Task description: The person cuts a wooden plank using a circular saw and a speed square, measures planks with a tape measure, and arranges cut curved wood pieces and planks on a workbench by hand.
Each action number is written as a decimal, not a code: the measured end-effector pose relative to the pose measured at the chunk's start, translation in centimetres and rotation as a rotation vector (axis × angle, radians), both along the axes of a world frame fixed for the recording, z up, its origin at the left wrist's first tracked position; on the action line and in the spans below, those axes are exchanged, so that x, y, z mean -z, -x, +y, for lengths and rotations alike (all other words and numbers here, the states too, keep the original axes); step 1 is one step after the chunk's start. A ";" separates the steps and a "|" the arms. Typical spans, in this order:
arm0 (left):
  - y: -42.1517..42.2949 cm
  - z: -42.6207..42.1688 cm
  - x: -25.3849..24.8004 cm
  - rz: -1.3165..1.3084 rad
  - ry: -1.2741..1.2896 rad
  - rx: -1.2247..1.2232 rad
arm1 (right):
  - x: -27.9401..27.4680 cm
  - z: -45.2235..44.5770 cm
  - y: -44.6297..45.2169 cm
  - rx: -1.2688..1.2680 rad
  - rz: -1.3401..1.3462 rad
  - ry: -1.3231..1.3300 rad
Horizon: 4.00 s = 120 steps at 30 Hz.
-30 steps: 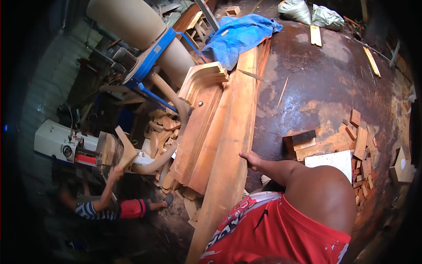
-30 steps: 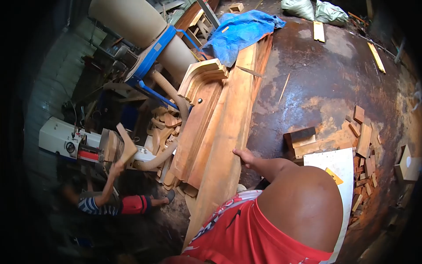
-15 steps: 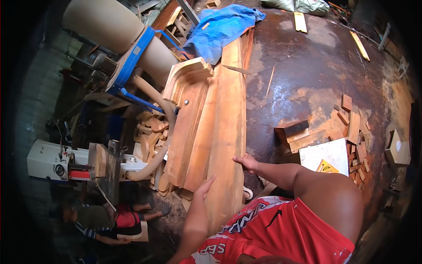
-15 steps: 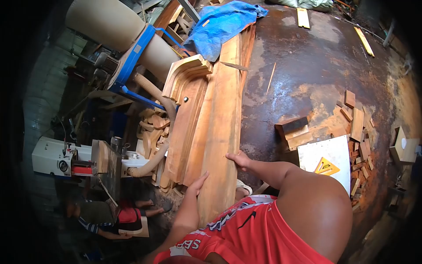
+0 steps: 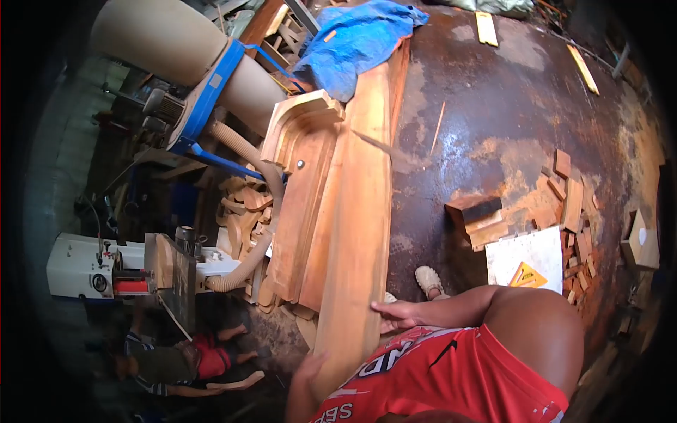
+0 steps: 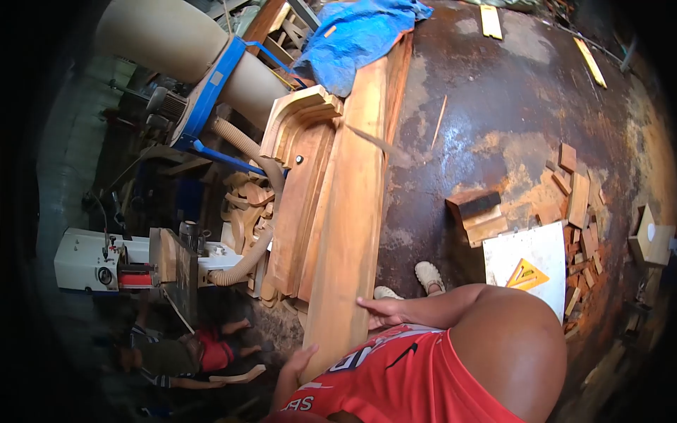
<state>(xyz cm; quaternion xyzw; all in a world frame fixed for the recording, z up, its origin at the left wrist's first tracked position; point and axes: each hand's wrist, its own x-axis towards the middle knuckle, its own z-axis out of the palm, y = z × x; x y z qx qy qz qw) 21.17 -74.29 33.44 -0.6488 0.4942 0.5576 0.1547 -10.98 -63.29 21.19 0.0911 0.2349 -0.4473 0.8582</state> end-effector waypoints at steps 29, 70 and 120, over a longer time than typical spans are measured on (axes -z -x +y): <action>-4.0 3.9 5.2 0.106 -0.011 -0.179 | 16.9 -21.0 20.7 0.588 0.935 -0.214; -5.9 14.5 -7.2 -0.277 0.294 -0.235 | 5.8 -6.8 9.9 0.452 0.713 -0.388; -7.2 11.4 1.7 -0.018 0.766 0.543 | -4.3 22.2 13.3 1.122 0.734 -0.368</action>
